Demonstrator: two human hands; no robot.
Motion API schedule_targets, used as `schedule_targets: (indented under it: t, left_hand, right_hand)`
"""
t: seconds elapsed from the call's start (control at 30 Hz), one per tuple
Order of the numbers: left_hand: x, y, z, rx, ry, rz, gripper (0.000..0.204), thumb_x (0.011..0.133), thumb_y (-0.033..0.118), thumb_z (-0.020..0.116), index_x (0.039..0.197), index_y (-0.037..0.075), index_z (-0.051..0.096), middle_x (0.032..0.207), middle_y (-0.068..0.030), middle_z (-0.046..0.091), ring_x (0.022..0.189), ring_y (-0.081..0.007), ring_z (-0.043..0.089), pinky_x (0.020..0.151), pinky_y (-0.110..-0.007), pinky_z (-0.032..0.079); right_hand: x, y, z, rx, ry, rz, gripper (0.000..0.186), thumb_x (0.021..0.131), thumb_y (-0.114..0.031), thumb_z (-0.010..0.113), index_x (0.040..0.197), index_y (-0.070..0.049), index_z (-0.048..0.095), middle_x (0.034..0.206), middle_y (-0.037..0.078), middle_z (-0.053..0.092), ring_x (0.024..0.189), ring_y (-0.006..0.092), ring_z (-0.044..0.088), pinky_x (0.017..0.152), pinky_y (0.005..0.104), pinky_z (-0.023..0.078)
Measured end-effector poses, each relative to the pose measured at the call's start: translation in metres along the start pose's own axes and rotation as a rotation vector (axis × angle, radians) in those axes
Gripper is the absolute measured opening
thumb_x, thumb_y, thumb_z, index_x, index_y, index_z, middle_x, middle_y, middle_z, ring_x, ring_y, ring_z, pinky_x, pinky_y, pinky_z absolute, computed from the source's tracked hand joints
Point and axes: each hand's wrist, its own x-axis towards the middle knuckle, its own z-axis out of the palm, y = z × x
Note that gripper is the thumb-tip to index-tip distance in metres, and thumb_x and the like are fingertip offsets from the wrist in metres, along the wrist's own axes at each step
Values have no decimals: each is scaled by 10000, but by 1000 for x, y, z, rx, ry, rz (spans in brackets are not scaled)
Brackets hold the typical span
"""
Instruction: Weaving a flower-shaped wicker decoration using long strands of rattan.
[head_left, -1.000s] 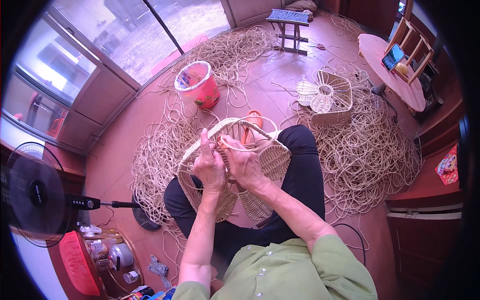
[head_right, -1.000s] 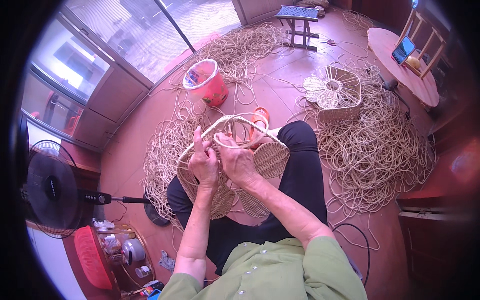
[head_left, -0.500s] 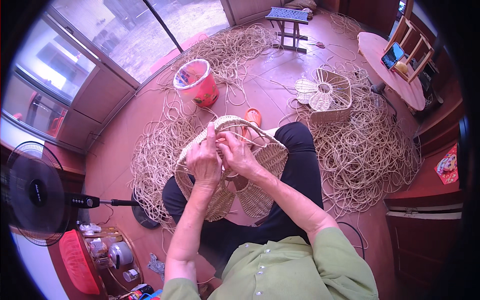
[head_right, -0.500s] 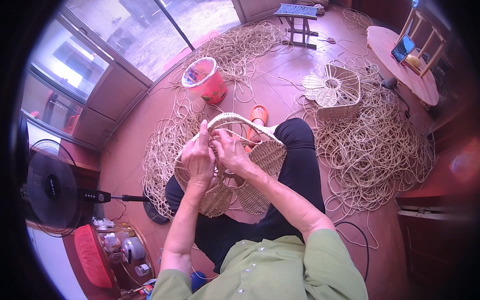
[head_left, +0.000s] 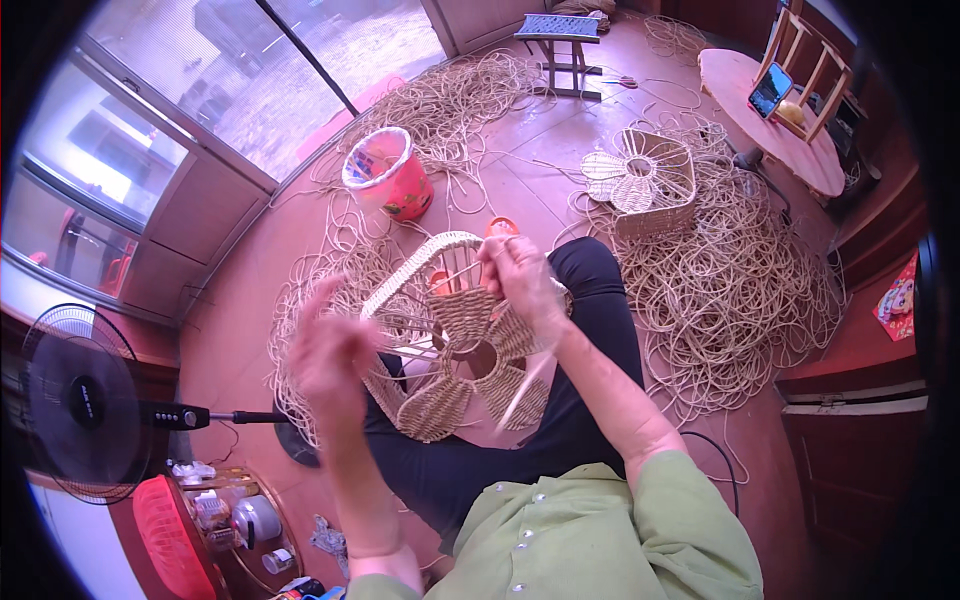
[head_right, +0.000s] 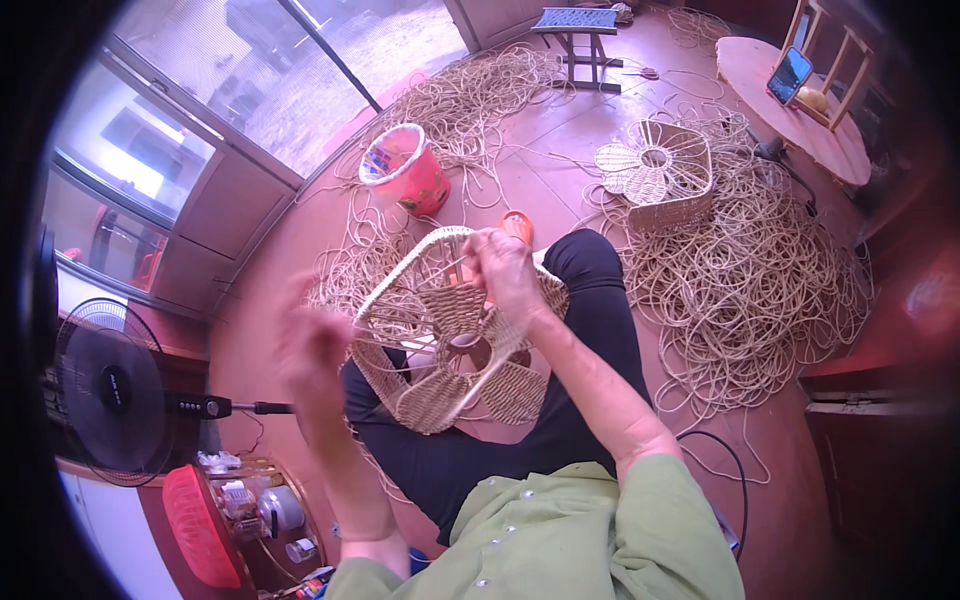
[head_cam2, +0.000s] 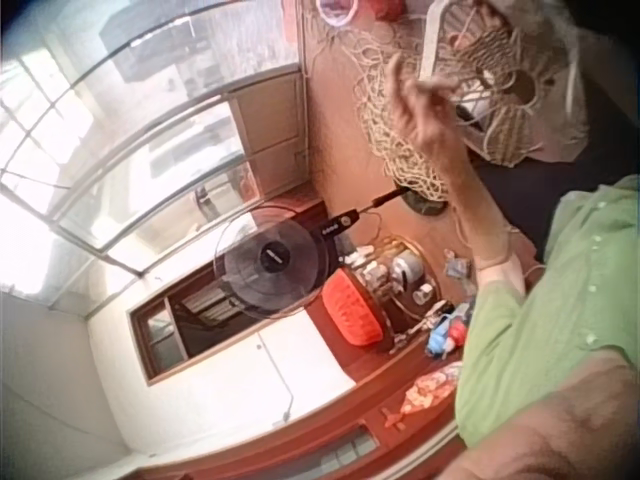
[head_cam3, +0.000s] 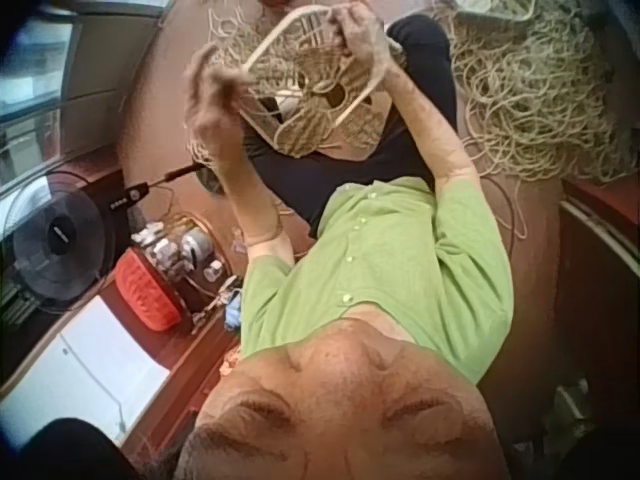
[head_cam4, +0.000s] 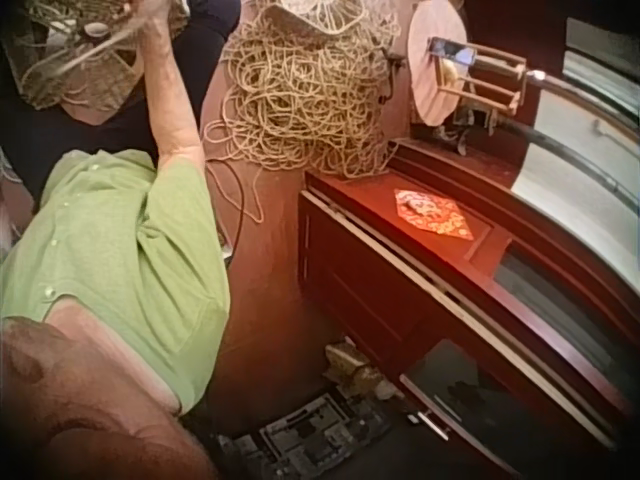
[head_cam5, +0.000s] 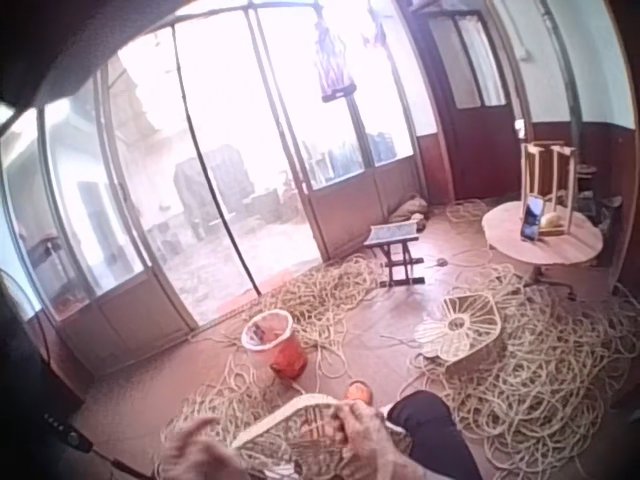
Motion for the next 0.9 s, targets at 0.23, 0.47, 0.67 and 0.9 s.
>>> schedule_targets:
  t: [0.23,0.47,0.67,0.9]
  left_hand:
    - [23,-135,73,1231,-69,17,222,955,326,586,999,181,748,782,-169,704,735,-348,700,662,-466,540]
    - [54,-134,77,1290,-433,85,201,830,127,559,912,79,736,734,-204,695,726,-349,710,679,-449,565]
    - [70,-123,51,681,-715,-473,261,848,161,519,949,44,729,697,-196,674,658,-300,693,666,-429,558]
    - [0,-137,82,849,-75,126,177,871,197,691,1022,115,730,866,-135,717,767,-298,695,690,-440,524]
  right_hand:
    - [27,-2,-8,241,33,122,296,1029,-259,516,981,0,650,783,75,679,627,116,684,493,225,529]
    - [24,6,10,-1059,-132,-473,252,967,-217,510,874,12,555,661,141,673,540,222,678,524,384,531]
    - [16,-1,4,-576,-304,-6,229,916,-224,604,957,1,627,596,125,662,591,247,691,619,392,556]
    - [-26,48,-2,541,-39,269,120,978,-177,574,994,-60,597,771,20,676,629,127,666,572,272,539]
